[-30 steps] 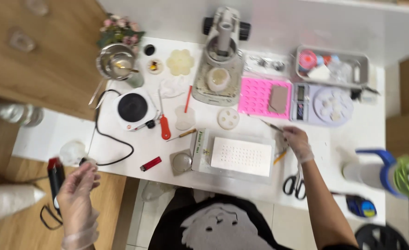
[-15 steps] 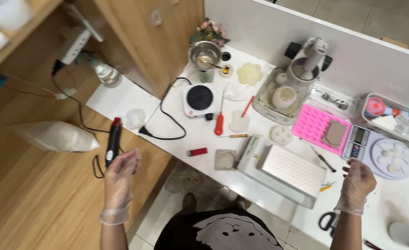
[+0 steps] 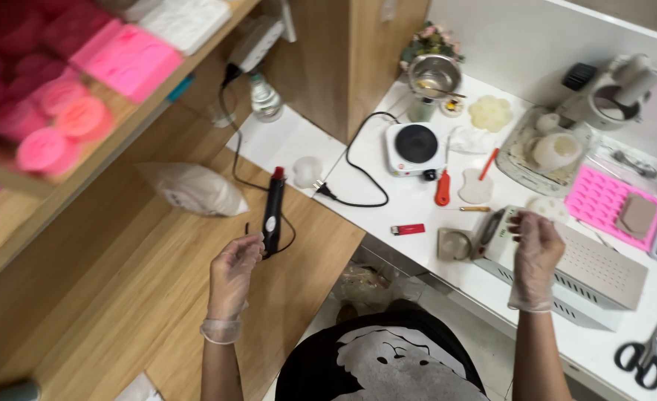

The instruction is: Melting wax, monitoring temperature, and preparing silicone molds for candle production.

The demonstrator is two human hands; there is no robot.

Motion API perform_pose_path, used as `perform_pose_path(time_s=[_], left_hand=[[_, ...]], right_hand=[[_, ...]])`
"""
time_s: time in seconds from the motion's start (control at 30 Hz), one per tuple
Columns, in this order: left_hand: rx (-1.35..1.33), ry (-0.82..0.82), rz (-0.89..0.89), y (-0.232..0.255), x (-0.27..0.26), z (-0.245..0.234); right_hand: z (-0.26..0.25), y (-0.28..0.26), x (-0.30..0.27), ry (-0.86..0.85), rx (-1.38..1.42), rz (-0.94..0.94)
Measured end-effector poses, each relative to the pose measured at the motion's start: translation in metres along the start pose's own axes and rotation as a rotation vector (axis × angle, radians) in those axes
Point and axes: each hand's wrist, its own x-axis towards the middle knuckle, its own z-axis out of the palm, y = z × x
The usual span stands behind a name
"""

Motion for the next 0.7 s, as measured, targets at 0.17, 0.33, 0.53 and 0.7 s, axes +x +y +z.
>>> perform_pose_path(time_s=[0.17, 0.33, 0.53, 0.7], left_hand=[[0.069, 0.150, 0.038, 0.015, -0.027, -0.031], [0.026, 0.350, 0.101, 0.012, -0.078, -0.055], [-0.025, 0.567, 0.000, -0.013, -0.132, -0.055], [-0.142, 0.772, 0.026, -0.069, -0.149, -0.047]], right_hand=[[0.070, -0.035, 0.003, -0.271, 0.027, 0.039], [0.139, -0.011, 0.023, -0.498, 0.062, 0.047], [0.240, -0.046, 0.030, -0.749, 0.077, 0.083], [0.299, -0.124, 0.047, -0.935, 0.214, -0.088]])
